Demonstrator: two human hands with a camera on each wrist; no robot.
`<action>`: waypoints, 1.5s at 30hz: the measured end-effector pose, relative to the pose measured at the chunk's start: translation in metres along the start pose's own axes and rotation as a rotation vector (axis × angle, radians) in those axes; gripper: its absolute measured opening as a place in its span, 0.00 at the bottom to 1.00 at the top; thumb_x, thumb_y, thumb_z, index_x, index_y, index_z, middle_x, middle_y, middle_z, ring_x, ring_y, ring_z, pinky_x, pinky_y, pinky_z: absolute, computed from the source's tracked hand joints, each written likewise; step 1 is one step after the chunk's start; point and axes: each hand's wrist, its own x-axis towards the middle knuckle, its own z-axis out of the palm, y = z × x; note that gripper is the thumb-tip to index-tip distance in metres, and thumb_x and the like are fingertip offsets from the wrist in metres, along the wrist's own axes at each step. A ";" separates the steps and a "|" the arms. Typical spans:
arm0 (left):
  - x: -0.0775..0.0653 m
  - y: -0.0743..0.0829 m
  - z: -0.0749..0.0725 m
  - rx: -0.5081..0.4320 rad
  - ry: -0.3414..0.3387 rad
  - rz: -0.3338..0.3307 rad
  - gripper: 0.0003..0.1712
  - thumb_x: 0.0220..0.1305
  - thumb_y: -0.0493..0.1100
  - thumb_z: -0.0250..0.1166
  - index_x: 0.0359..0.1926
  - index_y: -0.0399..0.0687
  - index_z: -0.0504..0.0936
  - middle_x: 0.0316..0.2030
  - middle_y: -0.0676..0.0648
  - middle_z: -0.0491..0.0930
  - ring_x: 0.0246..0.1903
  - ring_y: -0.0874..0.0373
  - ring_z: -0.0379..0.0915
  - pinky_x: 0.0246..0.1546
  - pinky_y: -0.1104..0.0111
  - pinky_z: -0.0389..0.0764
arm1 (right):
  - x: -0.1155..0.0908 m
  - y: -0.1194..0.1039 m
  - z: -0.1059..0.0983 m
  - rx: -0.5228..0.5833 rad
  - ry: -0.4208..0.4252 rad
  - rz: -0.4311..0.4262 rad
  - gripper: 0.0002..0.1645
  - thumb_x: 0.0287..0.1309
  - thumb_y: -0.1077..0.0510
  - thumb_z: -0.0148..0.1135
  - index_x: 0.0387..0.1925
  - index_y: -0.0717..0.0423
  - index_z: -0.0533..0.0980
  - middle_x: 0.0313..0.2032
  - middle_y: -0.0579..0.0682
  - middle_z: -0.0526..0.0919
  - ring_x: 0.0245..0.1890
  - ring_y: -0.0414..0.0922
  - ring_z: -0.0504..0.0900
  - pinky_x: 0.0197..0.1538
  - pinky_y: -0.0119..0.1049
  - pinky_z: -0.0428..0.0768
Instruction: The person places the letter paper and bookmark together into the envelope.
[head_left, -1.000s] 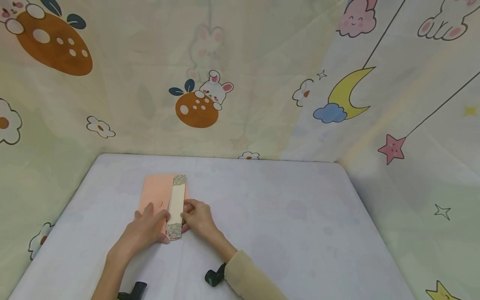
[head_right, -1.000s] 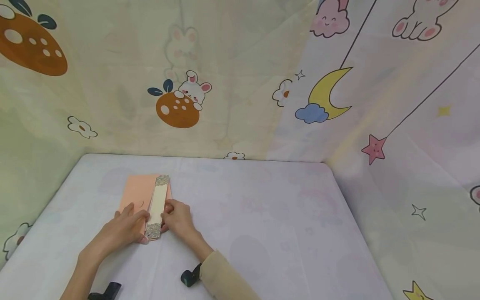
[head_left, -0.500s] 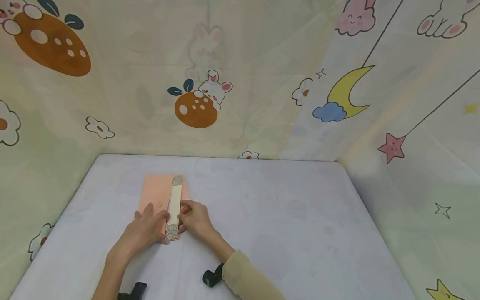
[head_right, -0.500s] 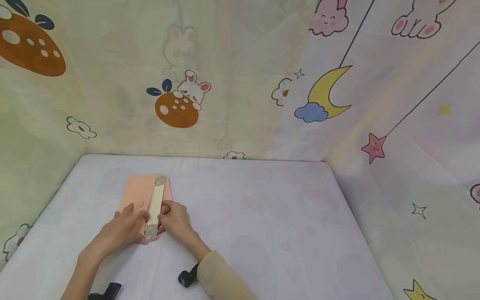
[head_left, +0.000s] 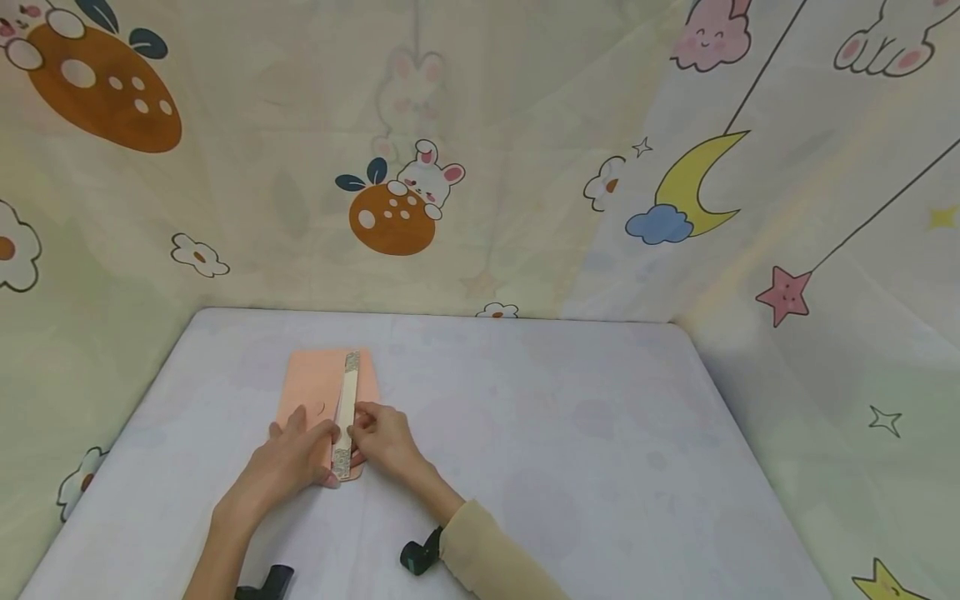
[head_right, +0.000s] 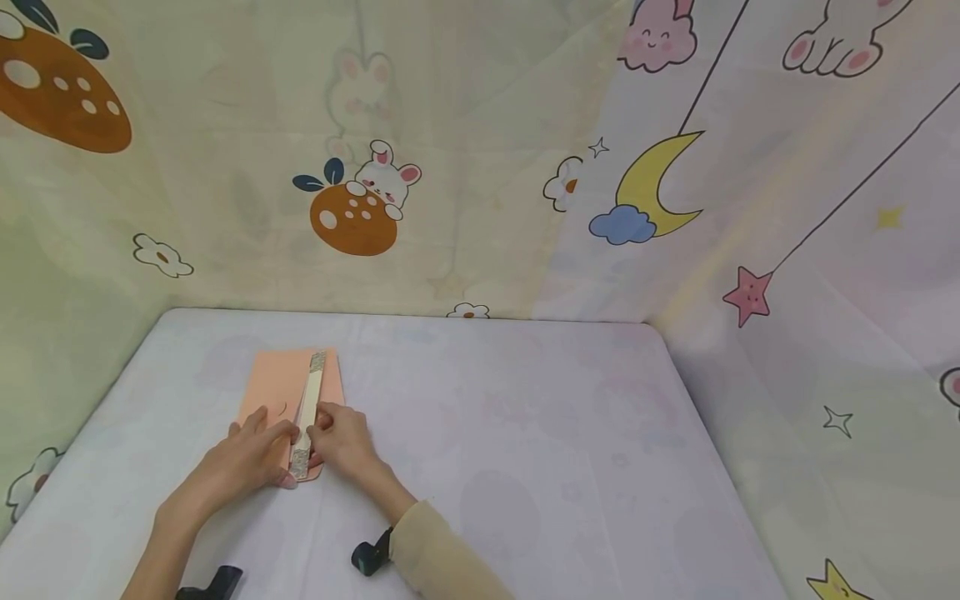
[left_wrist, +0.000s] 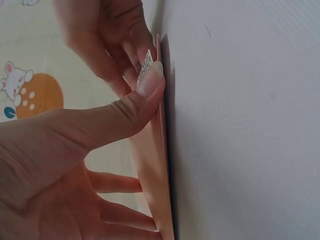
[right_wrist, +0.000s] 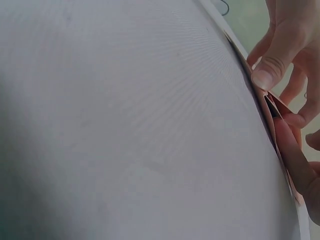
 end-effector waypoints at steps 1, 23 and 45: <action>0.000 0.000 0.000 -0.002 0.000 -0.001 0.32 0.37 0.53 0.85 0.45 0.58 0.79 0.44 0.41 0.66 0.39 0.31 0.68 0.25 0.58 0.70 | 0.000 0.000 0.000 0.000 -0.005 -0.003 0.25 0.65 0.71 0.58 0.64 0.71 0.73 0.32 0.51 0.84 0.21 0.44 0.86 0.23 0.33 0.83; -0.002 -0.003 -0.002 -0.007 -0.023 0.013 0.35 0.42 0.57 0.82 0.51 0.55 0.79 0.66 0.19 0.60 0.55 0.00 0.51 0.38 0.26 0.72 | 0.000 -0.008 0.009 0.098 -0.060 0.095 0.20 0.69 0.67 0.53 0.58 0.71 0.78 0.33 0.57 0.89 0.30 0.53 0.91 0.31 0.38 0.86; -0.001 0.003 -0.001 0.022 -0.027 0.003 0.31 0.42 0.53 0.84 0.47 0.60 0.78 0.50 0.33 0.67 0.42 0.28 0.68 0.27 0.50 0.73 | 0.006 -0.006 -0.003 -0.203 -0.023 -0.007 0.17 0.67 0.66 0.57 0.53 0.60 0.83 0.41 0.50 0.90 0.37 0.36 0.86 0.40 0.26 0.81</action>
